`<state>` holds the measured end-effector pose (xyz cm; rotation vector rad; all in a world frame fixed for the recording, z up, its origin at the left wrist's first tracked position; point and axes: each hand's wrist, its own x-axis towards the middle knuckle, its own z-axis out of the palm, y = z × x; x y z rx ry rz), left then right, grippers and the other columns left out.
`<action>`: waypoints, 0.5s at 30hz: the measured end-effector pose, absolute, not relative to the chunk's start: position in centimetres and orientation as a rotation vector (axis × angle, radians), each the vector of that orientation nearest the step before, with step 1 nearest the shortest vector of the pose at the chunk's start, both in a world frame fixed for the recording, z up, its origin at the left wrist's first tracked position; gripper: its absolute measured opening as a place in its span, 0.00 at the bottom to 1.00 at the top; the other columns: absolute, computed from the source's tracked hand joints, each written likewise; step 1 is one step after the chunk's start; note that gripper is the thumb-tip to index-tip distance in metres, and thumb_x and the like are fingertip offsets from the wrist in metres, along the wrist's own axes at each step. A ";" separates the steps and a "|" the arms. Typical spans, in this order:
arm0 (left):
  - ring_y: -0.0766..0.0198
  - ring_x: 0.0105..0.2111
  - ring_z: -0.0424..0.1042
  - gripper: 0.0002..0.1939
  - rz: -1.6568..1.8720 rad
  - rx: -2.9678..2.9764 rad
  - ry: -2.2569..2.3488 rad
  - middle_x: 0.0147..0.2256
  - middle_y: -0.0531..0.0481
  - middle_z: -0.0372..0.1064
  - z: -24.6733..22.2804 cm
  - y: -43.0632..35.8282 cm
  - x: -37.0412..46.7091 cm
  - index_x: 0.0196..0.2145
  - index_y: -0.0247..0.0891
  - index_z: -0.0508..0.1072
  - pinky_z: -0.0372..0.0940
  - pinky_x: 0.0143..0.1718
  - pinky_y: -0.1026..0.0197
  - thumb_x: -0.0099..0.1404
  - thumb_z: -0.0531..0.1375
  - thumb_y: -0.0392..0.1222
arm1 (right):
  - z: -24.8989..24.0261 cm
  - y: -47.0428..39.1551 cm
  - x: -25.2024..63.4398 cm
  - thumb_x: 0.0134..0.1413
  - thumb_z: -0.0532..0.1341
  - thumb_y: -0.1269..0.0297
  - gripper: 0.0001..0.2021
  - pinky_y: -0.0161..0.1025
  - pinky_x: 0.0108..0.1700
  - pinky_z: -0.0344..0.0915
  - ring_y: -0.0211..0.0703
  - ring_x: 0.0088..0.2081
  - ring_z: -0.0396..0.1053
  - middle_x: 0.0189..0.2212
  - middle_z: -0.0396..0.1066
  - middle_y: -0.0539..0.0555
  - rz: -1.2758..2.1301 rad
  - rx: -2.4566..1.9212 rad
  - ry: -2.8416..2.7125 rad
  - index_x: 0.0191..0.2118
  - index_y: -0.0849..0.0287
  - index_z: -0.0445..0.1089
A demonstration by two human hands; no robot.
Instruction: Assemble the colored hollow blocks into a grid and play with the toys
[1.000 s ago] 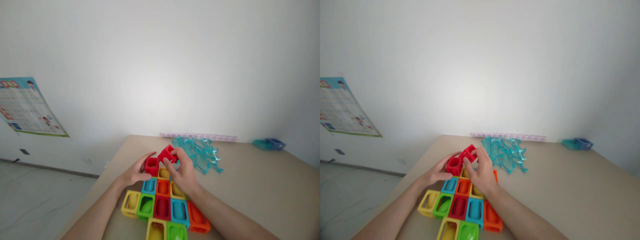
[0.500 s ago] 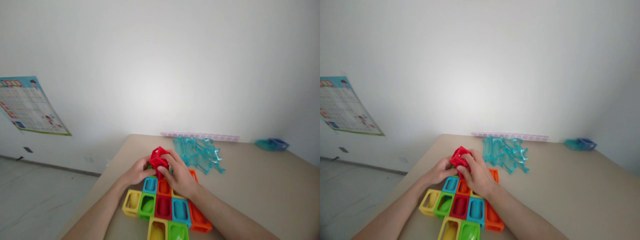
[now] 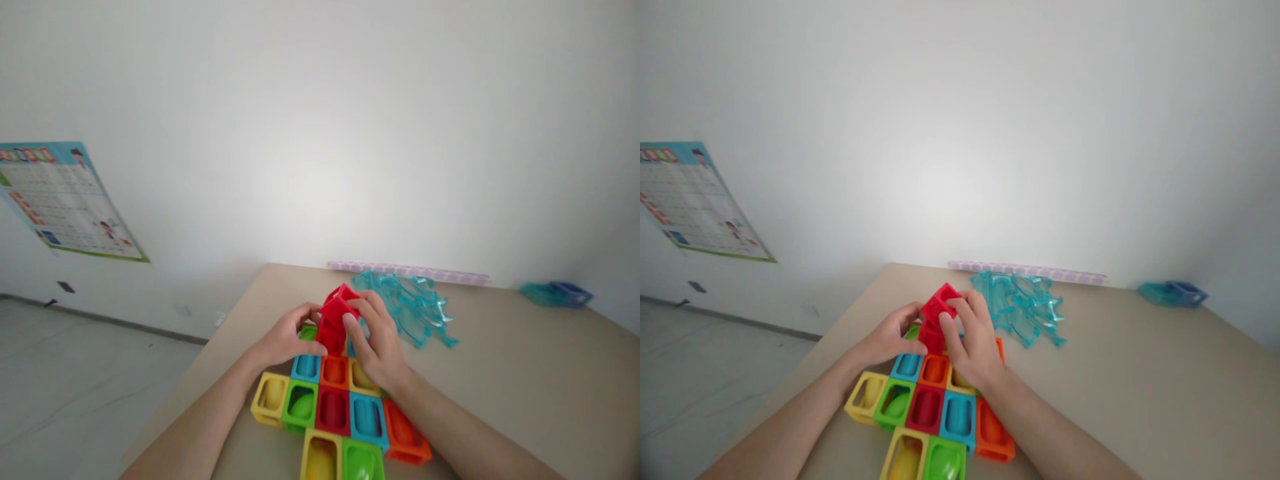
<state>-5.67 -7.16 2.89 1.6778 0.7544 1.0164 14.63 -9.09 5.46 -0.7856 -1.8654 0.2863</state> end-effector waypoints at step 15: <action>0.58 0.42 0.69 0.33 0.984 1.702 0.743 0.40 0.47 0.71 3.3 -7.4 -5.7 0.56 0.38 0.67 0.62 0.49 0.55 0.53 0.69 0.45 | 5.0 -8.6 14.6 0.66 0.49 0.60 0.12 0.43 0.48 0.61 0.46 0.46 0.64 0.44 0.67 0.55 0.512 -0.759 -1.883 0.49 0.55 0.63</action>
